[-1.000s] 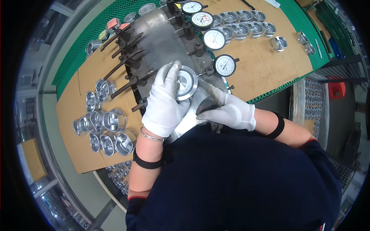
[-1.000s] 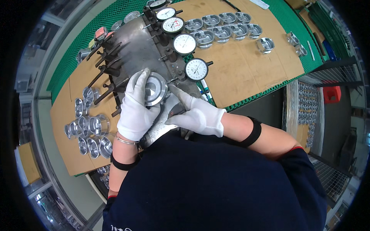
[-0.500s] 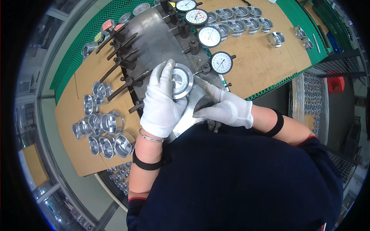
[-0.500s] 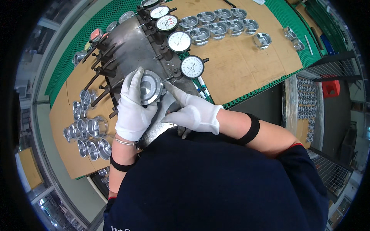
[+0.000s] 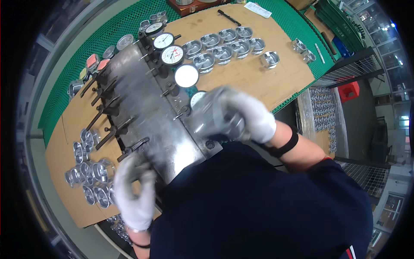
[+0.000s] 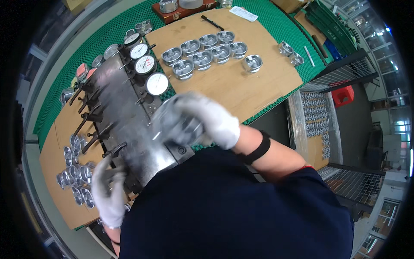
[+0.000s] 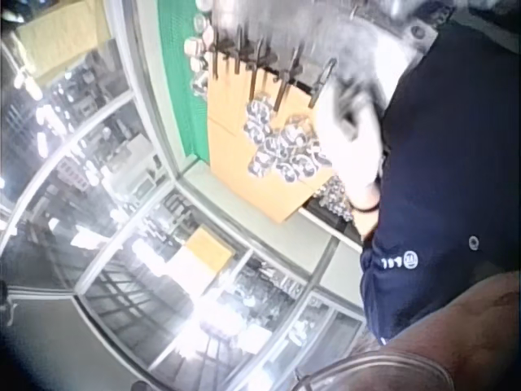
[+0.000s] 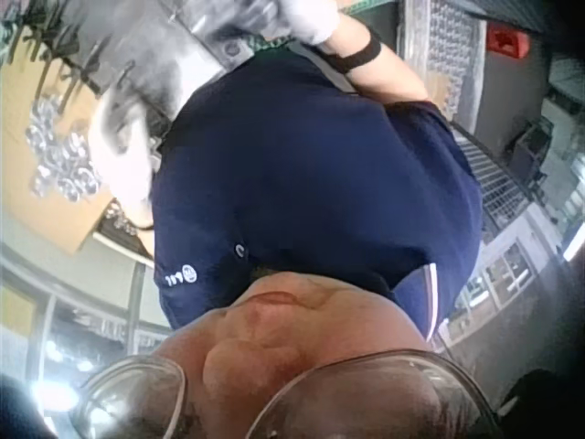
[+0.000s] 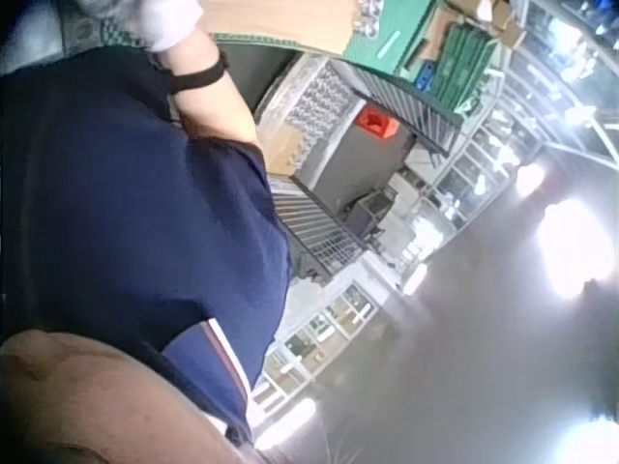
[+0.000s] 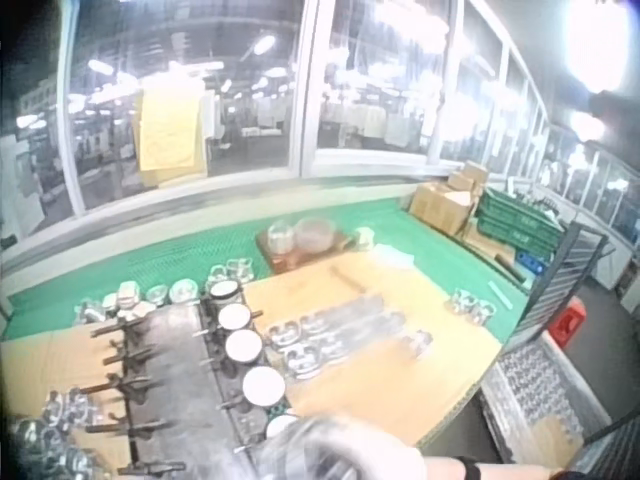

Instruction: Measure, mark, and sort metal pistons using gauges and a permanent marker before placing them in storage containers.

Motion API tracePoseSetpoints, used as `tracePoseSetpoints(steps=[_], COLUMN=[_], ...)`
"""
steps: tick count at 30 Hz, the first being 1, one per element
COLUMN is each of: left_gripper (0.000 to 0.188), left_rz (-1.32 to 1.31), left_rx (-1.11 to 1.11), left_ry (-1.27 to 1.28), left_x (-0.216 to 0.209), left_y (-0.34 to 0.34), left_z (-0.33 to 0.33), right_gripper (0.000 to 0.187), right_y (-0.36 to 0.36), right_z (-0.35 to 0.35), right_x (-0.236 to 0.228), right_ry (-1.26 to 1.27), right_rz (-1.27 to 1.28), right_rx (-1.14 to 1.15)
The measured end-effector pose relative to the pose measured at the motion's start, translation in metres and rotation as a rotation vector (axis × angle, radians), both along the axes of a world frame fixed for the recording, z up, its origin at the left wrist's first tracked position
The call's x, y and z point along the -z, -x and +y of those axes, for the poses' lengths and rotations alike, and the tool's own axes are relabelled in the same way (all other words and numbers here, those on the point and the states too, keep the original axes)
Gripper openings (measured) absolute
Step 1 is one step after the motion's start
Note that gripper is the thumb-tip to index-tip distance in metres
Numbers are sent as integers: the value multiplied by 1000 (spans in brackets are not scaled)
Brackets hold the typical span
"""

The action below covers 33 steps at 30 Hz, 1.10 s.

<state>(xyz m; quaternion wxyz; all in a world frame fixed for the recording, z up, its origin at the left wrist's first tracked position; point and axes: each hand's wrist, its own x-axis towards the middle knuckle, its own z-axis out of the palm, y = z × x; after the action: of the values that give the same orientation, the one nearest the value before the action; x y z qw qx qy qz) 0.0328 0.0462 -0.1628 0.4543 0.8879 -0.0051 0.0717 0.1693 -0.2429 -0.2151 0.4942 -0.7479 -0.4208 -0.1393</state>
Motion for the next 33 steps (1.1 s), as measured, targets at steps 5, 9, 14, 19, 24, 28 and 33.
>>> tracePoseSetpoints(steps=[5,9,14,19,24,28,33], left_gripper=[45,43,35,31,27,31,30], left_rz=[68,408,155,1,2,-116,7], left_rx=[-381,-367,-357,-418,-421,-426,-436], left_ry=[-805,-907,-1144,-1177,-1193,-1279,-1167], left_x=[15,44,64,71,70,76,70], left_y=[55,82,82,70,59,64,71], left_z=[61,72,75,72,67,74,80], right_gripper=[29,54,66,50,39,40,32], right_y=[-55,-99,-107,-99,-123,-126,-125], right_z=[-99,-142,-134,-158,-188,-163,-158], right_x=[60,131,132,120,139,124,135], right_ry=[-208,-116,281,189,640,730,629], right_rz=[1086,1105,886,611,522,643,486], right_rx=[704,903,1173,1233,1087,1009,1049])
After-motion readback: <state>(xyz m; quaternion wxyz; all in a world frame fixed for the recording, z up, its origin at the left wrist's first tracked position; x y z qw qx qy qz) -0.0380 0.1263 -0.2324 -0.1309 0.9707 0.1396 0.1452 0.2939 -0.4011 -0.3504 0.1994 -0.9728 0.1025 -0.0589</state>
